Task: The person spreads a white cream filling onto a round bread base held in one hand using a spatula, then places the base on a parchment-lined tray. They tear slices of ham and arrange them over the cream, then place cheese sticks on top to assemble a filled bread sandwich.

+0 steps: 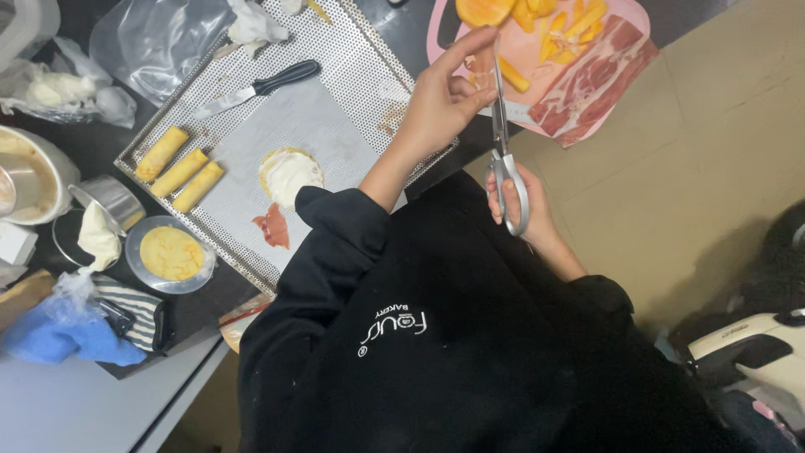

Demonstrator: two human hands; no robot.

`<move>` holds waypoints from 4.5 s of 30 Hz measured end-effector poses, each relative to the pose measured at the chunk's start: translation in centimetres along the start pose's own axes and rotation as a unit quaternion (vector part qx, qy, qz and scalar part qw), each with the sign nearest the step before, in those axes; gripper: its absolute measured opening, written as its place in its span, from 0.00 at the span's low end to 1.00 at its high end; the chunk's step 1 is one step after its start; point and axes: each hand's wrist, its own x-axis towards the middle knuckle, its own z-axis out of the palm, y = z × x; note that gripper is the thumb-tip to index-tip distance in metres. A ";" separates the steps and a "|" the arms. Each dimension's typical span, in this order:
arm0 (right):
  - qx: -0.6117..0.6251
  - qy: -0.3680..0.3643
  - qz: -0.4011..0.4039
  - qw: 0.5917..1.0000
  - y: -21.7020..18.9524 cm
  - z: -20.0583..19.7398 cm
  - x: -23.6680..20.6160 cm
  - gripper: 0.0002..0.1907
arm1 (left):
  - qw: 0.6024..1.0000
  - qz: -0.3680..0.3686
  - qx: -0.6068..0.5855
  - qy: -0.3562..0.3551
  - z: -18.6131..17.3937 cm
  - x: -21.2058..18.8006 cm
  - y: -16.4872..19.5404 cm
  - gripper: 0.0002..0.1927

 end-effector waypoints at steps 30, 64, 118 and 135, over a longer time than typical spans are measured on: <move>-0.010 0.087 -0.021 0.996 -4.2 -5.0 -0.7 0.25 | 0.982 -0.041 -0.053 -0.176 7.9 4.3 -1.2 0.49; -0.127 0.084 -0.033 0.988 -6.6 -5.6 5.5 0.19 | 0.963 -0.075 -0.083 0.244 -2.5 -14.7 3.9 0.32; -0.204 -0.253 0.118 0.938 2.8 20.3 15.7 0.08 | 0.917 -0.116 0.077 0.374 -15.1 -24.0 -5.7 0.10; -0.488 -0.174 -0.143 0.843 3.1 22.5 17.1 0.20 | 0.831 -0.194 0.273 0.444 -15.4 -21.4 -4.6 0.07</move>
